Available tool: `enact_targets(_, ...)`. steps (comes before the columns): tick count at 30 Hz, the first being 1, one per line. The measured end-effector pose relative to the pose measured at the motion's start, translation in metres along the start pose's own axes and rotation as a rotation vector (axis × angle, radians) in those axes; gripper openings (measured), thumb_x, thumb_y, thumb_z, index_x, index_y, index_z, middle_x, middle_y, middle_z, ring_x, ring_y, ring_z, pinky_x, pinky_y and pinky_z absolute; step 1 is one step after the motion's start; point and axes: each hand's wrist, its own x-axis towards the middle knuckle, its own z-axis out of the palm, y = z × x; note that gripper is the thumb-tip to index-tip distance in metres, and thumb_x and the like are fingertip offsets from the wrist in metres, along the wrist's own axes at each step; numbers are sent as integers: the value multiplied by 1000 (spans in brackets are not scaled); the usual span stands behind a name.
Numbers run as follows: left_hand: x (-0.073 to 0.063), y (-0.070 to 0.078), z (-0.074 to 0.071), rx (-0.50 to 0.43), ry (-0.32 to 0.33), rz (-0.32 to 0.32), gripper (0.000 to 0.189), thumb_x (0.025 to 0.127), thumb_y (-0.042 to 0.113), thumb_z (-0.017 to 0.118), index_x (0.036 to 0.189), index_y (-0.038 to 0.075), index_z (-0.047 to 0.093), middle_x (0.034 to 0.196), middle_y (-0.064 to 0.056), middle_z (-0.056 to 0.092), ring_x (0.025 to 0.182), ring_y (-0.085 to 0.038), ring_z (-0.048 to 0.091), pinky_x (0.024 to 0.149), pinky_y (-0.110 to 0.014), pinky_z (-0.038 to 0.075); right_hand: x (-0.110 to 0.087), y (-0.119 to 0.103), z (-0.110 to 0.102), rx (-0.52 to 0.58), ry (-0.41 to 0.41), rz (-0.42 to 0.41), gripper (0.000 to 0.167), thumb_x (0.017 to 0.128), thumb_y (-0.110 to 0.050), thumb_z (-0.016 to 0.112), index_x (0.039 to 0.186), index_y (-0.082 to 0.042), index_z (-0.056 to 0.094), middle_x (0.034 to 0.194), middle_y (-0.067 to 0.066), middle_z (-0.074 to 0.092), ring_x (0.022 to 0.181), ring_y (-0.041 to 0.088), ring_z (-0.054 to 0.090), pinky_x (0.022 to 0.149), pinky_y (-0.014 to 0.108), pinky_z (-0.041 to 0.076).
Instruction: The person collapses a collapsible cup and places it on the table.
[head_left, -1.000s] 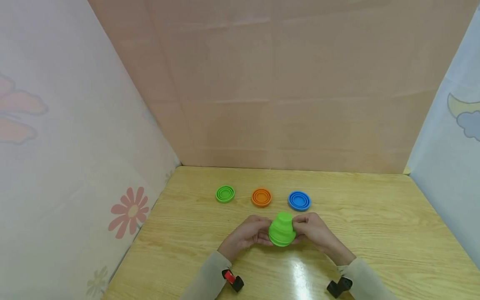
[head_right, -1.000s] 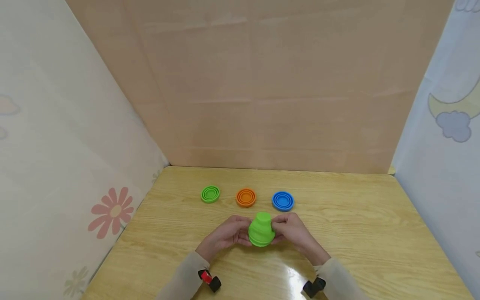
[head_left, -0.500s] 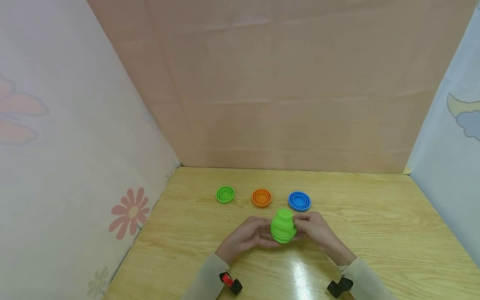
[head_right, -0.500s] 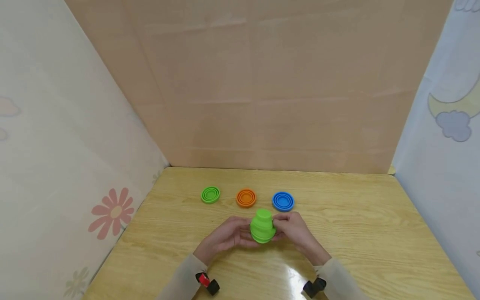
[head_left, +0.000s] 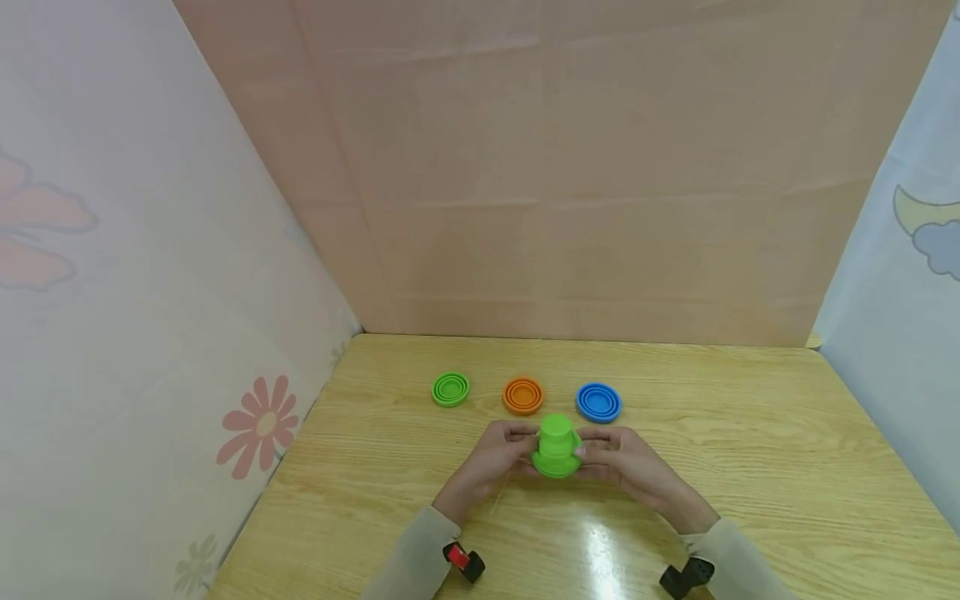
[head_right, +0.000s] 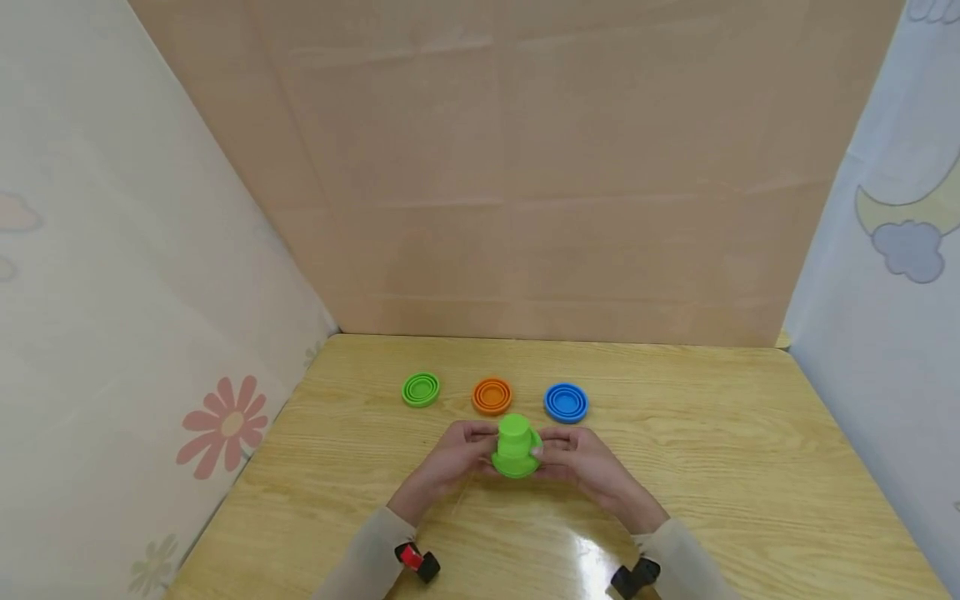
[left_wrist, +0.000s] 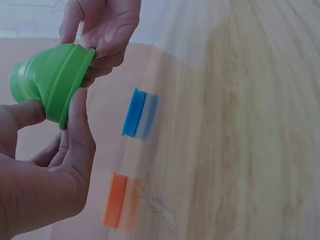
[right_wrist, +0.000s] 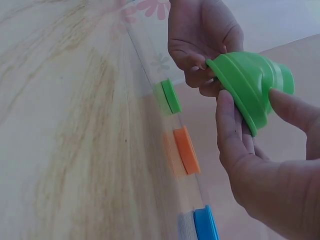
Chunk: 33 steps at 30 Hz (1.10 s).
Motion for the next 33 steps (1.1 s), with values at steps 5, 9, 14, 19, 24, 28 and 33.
enact_targets(5, 1, 1, 4, 80, 62, 13, 38, 102, 13, 63, 136, -3, 66, 119, -20, 77, 96, -22, 77, 81, -40, 68, 1, -1, 3, -103, 60, 36, 58, 102, -10, 67, 148, 15, 43, 127, 7, 69, 112, 18, 72, 103, 37, 62)
enact_targets(9, 2, 3, 11, 198, 135, 43, 36, 99, 12, 65, 132, -2, 69, 107, -16, 77, 84, -18, 76, 71, -36, 68, 2, 0, 7, -187, 119, 57, 65, 97, -13, 73, 147, 14, 43, 124, 11, 69, 110, 17, 70, 97, 31, 62)
enact_targets(14, 1, 4, 16, 290, 165, 57, 34, 99, 15, 66, 128, -2, 71, 96, -10, 73, 75, -14, 72, 65, -34, 67, 6, 1, 12, -190, 161, 66, 66, 95, -11, 76, 146, 15, 44, 124, 14, 69, 110, 16, 69, 95, 28, 61)
enact_targets(19, -2, 7, 11, 212, 43, 21, 38, 104, 17, 61, 137, -2, 65, 110, -11, 72, 93, -17, 74, 82, -38, 68, 6, -1, 13, -182, 183, 63, 68, 96, -12, 75, 150, 12, 43, 134, 16, 65, 114, 17, 65, 97, 32, 60)
enact_targets(24, -5, 12, 5, 124, -89, 0, 39, 103, 12, 66, 140, 1, 63, 120, -13, 69, 105, -21, 74, 97, -47, 65, 4, -2, 10, -154, 195, 66, 71, 97, -9, 71, 154, 12, 36, 130, 13, 64, 112, 16, 64, 96, 32, 60)
enact_targets(28, -3, 11, 7, 146, -48, 4, 37, 98, 11, 72, 134, 1, 68, 112, -10, 70, 97, -18, 74, 90, -44, 67, 4, -3, 9, -149, 188, 72, 75, 96, -9, 71, 155, 14, 31, 139, 22, 58, 116, 17, 63, 99, 30, 59)
enact_targets(33, -2, 9, 12, 140, 27, -15, 38, 96, 6, 72, 133, -3, 67, 111, -13, 69, 93, -17, 74, 84, -37, 68, 5, -4, 11, -142, 186, 80, 81, 93, -9, 74, 156, 15, 28, 145, 28, 52, 117, 16, 64, 100, 27, 58)
